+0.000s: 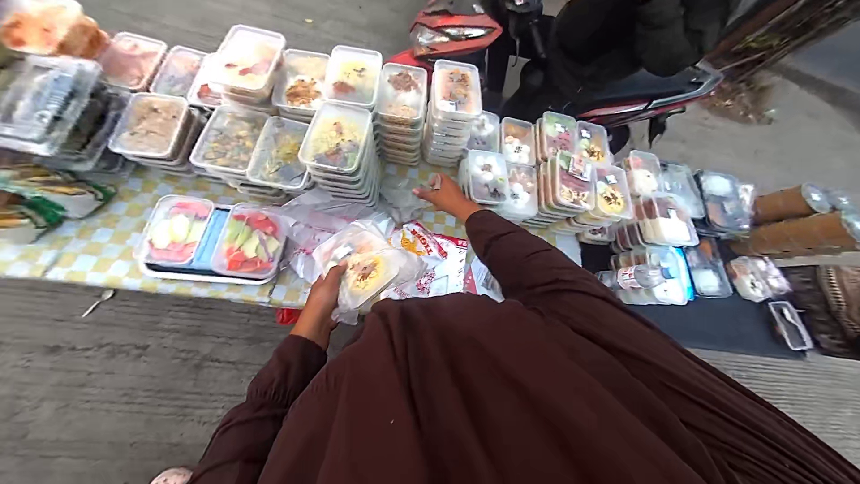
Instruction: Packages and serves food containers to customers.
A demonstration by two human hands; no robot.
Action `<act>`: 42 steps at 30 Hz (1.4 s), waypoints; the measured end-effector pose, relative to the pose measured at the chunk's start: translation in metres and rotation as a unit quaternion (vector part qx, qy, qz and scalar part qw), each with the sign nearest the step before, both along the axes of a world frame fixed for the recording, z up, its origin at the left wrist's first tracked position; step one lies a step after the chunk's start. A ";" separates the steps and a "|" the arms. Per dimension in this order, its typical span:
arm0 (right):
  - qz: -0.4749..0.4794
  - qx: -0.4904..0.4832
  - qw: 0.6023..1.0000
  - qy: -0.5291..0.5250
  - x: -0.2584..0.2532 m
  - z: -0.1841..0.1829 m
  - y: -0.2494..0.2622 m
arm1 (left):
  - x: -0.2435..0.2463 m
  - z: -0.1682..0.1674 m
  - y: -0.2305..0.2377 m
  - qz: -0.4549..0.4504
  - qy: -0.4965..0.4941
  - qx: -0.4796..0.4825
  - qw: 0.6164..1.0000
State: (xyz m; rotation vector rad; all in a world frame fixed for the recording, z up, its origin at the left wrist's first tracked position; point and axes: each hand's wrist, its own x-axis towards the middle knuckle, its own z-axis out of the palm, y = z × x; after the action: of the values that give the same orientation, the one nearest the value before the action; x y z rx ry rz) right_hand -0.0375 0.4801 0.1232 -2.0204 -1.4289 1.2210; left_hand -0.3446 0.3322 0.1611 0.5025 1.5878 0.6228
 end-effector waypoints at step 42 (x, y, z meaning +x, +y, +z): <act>-0.050 0.333 0.929 -0.154 0.084 0.151 -0.200 | 0.304 0.066 0.068 -0.240 -0.286 -0.008 0.928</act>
State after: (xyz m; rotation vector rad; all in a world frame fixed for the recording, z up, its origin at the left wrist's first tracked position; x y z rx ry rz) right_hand 0.0468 0.2805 0.2738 -1.7963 -1.5745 0.2956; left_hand -0.0411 0.3997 0.2276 0.6048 0.8690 0.3322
